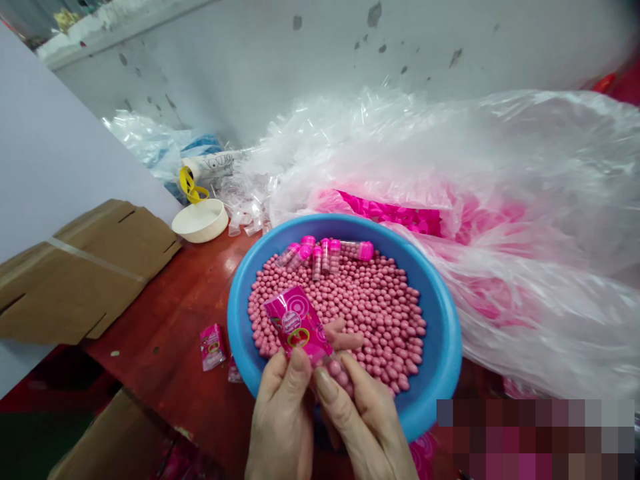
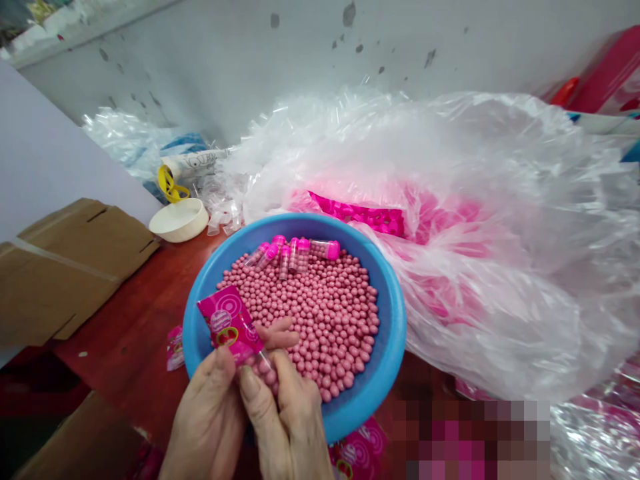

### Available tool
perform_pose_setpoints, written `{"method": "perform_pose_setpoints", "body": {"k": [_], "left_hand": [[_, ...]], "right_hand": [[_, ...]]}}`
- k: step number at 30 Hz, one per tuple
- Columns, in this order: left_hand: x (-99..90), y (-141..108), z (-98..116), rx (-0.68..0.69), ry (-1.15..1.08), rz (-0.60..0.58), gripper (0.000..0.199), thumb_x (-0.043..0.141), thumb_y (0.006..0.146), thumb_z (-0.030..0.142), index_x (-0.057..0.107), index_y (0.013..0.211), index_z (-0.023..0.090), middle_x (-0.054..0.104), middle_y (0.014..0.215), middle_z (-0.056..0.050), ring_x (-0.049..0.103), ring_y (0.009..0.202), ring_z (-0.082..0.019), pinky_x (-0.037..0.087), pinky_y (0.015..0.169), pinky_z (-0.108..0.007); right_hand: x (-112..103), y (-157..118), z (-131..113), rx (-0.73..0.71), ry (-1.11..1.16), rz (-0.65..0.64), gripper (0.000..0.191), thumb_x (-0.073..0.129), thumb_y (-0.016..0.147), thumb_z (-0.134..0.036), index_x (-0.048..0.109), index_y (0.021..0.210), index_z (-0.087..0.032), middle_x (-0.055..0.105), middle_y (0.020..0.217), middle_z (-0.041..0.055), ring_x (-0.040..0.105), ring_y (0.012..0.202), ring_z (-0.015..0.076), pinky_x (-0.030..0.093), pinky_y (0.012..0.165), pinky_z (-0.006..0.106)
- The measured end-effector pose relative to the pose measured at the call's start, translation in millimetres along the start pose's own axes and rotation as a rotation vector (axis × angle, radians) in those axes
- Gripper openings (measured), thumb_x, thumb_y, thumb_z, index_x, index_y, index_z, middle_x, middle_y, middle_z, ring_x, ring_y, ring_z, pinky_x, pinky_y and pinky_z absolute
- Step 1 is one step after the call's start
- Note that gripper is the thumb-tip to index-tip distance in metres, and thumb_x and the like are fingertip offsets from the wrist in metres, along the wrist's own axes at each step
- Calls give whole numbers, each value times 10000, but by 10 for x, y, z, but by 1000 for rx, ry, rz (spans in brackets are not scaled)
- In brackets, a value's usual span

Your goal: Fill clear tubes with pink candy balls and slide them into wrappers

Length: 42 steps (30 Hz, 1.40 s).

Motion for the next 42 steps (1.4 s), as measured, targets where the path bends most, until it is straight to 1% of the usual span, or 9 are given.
{"method": "perform_pose_setpoints", "body": {"k": [5,11,16,21,25,28,32,35,42], "left_hand": [[23,21,55,48,-40,35,256,603,815,341,746,875,138,746,855,-124,676,878,-269,513,837,-391],[76,72,55,38,-71,132,195,636,788,317,737,801,151,750,782,-73,697,774,-226,532,791,-346],[83,160,202,137,71,92,130,702,733,277,734,698,156,739,676,-45,697,734,-208,538,750,-299],[110,219,275,154,38,228,230,661,771,267,668,568,159,708,571,-31,698,674,-201,542,734,-317],[121,250,238,191,-55,319,305,682,755,236,572,479,170,646,472,17,682,611,-172,538,748,-315],[126,276,240,154,-82,276,254,659,778,276,645,557,151,664,511,-3,678,619,-172,541,748,-318],[143,291,293,143,-144,168,244,574,850,303,699,701,156,716,657,-18,682,697,-150,544,720,-265],[158,294,311,101,-130,195,224,554,863,295,697,780,143,734,762,-52,680,702,-159,548,652,-254],[196,309,277,-10,-166,131,322,484,887,353,705,928,121,734,928,-112,665,907,-267,550,754,-382]], "right_hand": [[35,5,-74,33,-50,-18,376,589,786,-553,703,951,-234,647,728,27,564,676,180,449,628,261],[61,20,-73,-2,-38,9,290,611,801,-481,667,905,-216,636,776,32,546,691,167,424,582,232],[24,45,-117,-30,-92,-128,296,558,848,-457,597,706,-200,481,556,-37,424,489,101,319,470,225],[36,5,-39,-117,-342,50,306,555,831,-513,683,895,-243,673,732,29,561,671,186,405,632,285],[65,-31,52,-162,-433,105,294,541,846,-498,685,954,-265,704,764,49,568,655,212,401,637,318],[51,-5,46,-166,-307,69,245,573,836,-457,670,897,-241,663,706,37,533,600,181,388,587,286],[19,75,-29,-58,-113,-97,324,498,876,-483,585,733,-205,552,557,-10,477,510,130,333,497,246],[3,115,-85,-25,-52,-174,366,457,894,-493,534,699,-193,536,539,-23,481,504,113,327,499,238],[31,122,-142,40,39,-105,355,515,862,-489,523,680,-184,506,533,-33,449,500,98,307,479,226]]}}
Point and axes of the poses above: each hand's wrist, its own y-axis towards the middle knuckle, its own x-axis out of the palm, z = x × y, the point moved 1 cm from there along y, towards the middle knuckle
